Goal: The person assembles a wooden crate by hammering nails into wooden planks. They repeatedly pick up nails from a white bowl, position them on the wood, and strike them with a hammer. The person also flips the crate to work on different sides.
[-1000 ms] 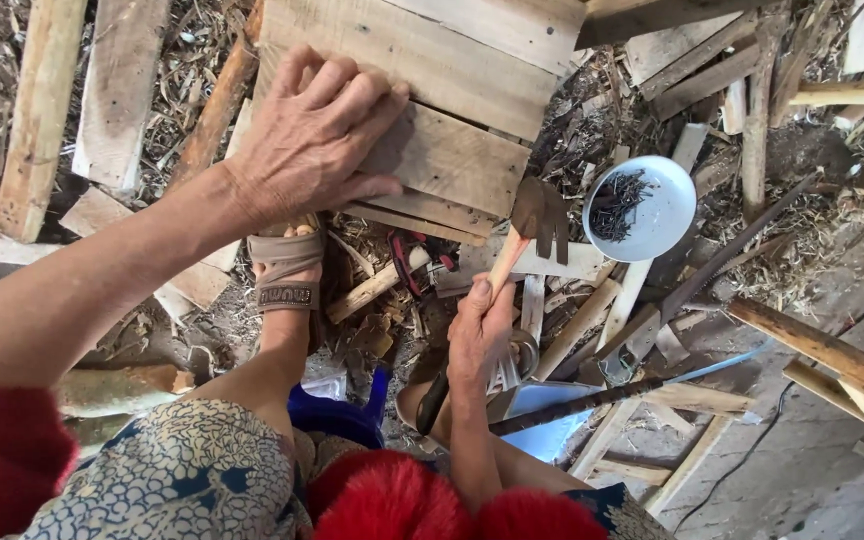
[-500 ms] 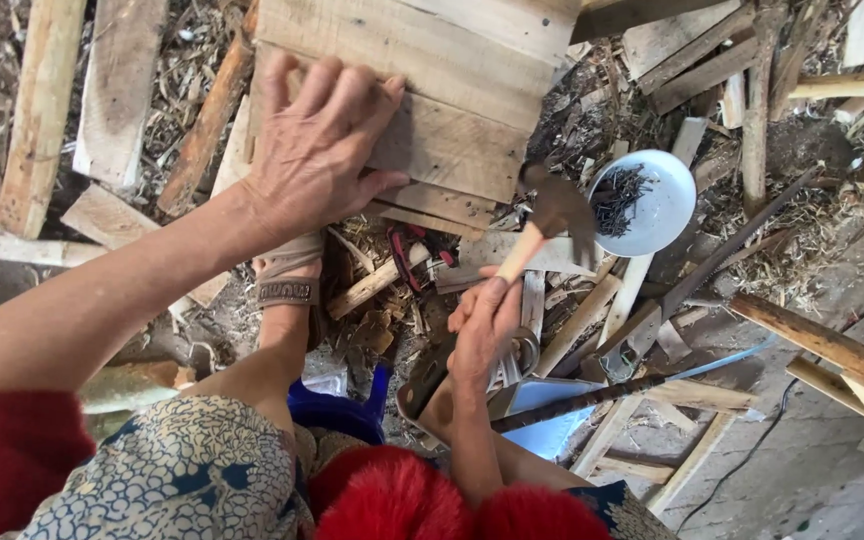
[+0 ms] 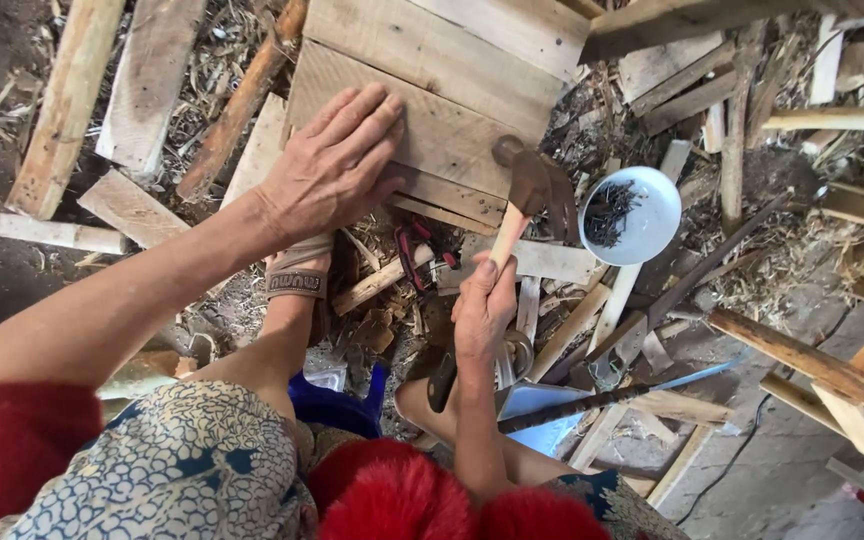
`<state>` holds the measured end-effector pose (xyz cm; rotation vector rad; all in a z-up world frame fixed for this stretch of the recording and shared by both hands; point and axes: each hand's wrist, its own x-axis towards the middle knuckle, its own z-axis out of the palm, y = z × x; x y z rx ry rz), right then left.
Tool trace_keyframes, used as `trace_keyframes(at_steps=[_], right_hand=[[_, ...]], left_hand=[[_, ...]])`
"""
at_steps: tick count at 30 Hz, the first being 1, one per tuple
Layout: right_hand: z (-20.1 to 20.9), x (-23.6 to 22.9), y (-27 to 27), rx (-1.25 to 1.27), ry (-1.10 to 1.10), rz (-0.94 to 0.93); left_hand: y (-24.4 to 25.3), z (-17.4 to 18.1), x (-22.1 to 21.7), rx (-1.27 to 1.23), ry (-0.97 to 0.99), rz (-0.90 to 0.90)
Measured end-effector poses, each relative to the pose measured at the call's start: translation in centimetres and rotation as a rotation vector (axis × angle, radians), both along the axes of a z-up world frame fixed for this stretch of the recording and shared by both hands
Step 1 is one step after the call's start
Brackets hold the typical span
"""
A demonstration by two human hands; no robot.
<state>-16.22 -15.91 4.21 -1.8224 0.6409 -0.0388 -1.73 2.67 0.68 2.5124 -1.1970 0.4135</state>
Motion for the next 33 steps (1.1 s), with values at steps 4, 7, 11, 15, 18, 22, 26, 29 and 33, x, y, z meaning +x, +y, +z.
trace_keyframes(at_steps=[4,7,11,15,18,22,26,29,33], right_hand=[[0.3,0.0,-0.1,0.066,0.066,-0.034],[0.5,0.1,-0.2,-0.008,0.079,-0.011],[1.1,-0.1,0.0,0.03,0.085,-0.005],[3.4,0.3,1.9,0.098,0.0,0.119],[4.4,0.8,3.0,0.119,-0.092,0.156],[2.4,1.2,2.5,-0.318,0.163,0.24],[2.0,0.8,1.6,-0.3,0.106,0.272],[5.2,1.1,3.3,-0.372,0.016,0.216],[1.1,1.1,1.9,-0.447,0.162,0.305]], left_hand=[[0.0,0.4,0.2,-0.008,-0.009,0.017],[0.0,0.1,0.0,0.01,-0.041,0.023],[0.0,-1.4,-0.6,0.114,0.013,0.007],[0.0,-0.9,-0.7,0.09,-0.008,0.028],[-0.1,-0.9,-0.8,0.055,-0.04,0.037],[0.1,-0.6,-0.8,0.016,-0.083,0.047],[0.4,-1.7,-0.5,0.126,0.041,0.013],[0.7,-0.7,-0.6,0.003,-0.028,-0.013],[0.4,-1.7,-0.6,0.093,-0.014,0.008]])
